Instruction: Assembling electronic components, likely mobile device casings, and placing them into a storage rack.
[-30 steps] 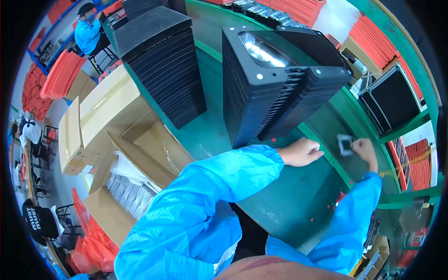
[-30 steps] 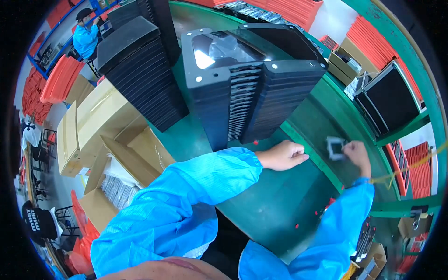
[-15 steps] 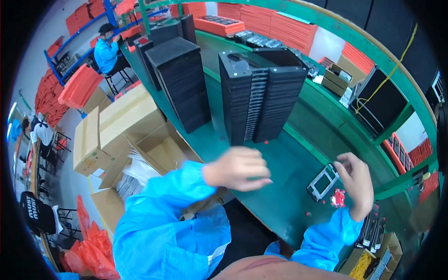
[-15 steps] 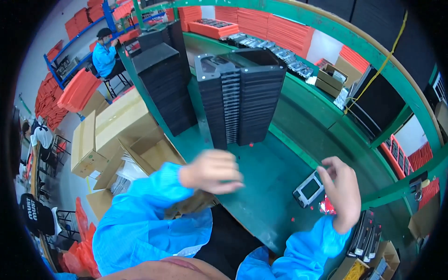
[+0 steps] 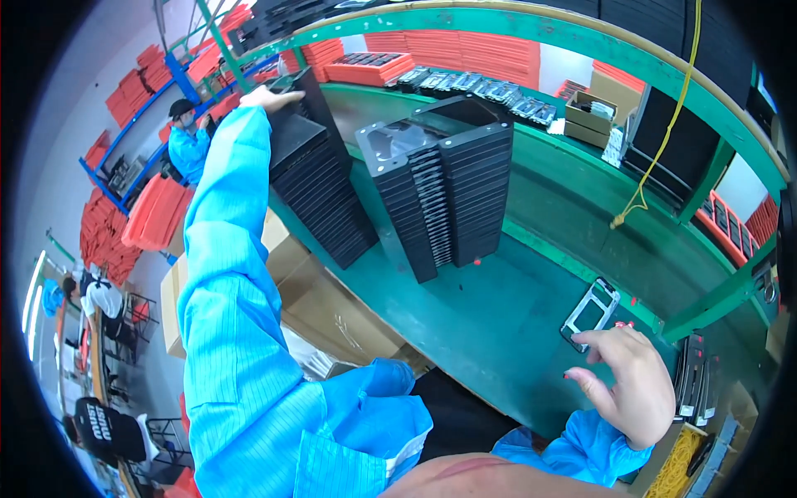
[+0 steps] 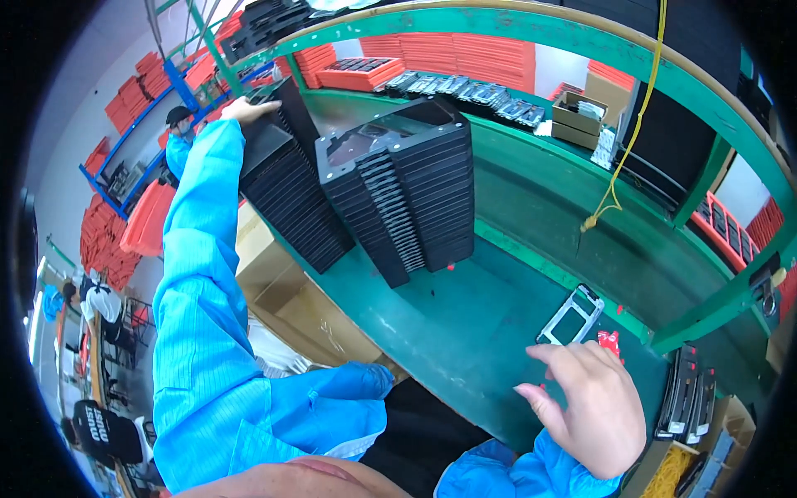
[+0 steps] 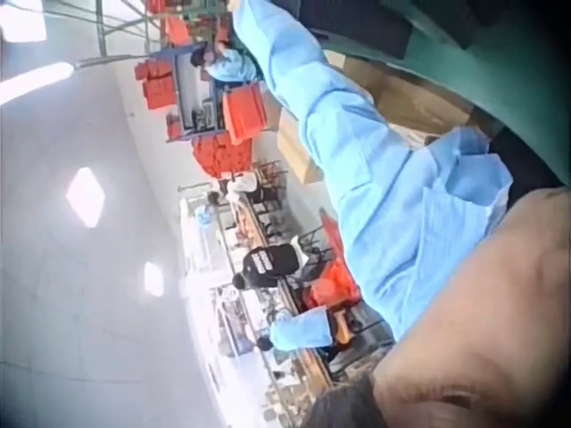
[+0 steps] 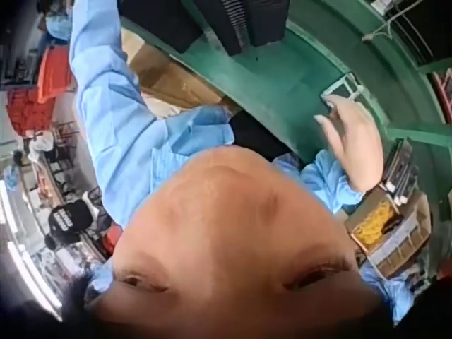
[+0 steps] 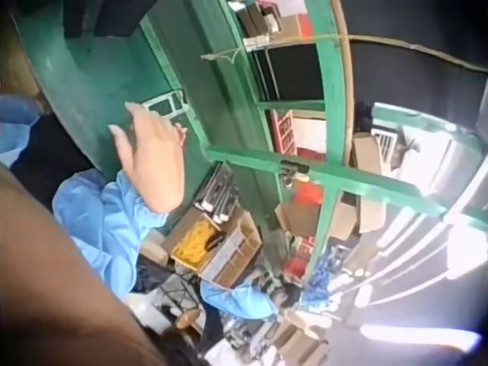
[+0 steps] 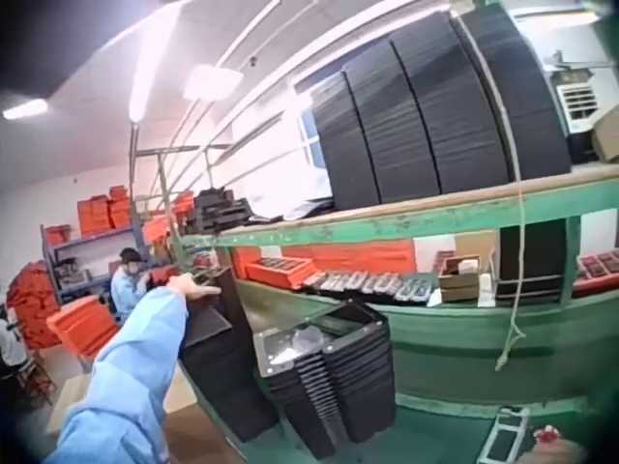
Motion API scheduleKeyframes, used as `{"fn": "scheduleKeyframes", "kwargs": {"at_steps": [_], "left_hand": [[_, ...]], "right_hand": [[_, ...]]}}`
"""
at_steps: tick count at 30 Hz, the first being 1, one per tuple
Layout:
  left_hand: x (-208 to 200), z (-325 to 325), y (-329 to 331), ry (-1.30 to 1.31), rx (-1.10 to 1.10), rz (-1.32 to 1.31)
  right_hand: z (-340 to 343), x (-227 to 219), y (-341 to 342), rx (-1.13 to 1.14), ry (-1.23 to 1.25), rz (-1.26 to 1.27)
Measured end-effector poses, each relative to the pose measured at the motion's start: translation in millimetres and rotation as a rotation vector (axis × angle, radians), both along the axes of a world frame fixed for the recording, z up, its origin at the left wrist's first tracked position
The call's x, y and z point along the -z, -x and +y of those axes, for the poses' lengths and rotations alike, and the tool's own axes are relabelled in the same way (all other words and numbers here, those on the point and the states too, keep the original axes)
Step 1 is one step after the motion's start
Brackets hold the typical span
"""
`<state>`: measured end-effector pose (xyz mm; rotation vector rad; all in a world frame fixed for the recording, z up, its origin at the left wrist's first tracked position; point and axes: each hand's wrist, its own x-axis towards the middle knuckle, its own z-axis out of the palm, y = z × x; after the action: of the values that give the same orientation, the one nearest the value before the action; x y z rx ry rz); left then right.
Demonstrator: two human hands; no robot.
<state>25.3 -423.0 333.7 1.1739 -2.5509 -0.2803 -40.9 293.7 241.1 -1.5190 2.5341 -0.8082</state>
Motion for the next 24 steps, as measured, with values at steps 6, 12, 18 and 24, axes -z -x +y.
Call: {"fn": "scheduleKeyframes", "kwargs": {"at_steps": [6, 12, 18, 24], "left_hand": [[12, -18, 9, 0.222, -0.31, -0.191], [11, -63, 0, 0.198, -0.292, -0.186], [26, -124, -45, 0.147, -0.259, 0.135], [2, -64, 7, 0.182, -0.149, -0.163]], "right_hand": [[-12, 13, 8, 0.115, -0.008, -0.013], [-23, 15, 14, 0.178, -0.034, 0.0], [-21, 21, 15, 0.174, -0.026, -0.009], [-27, 21, 10, 0.172, -0.077, 0.018]]}}
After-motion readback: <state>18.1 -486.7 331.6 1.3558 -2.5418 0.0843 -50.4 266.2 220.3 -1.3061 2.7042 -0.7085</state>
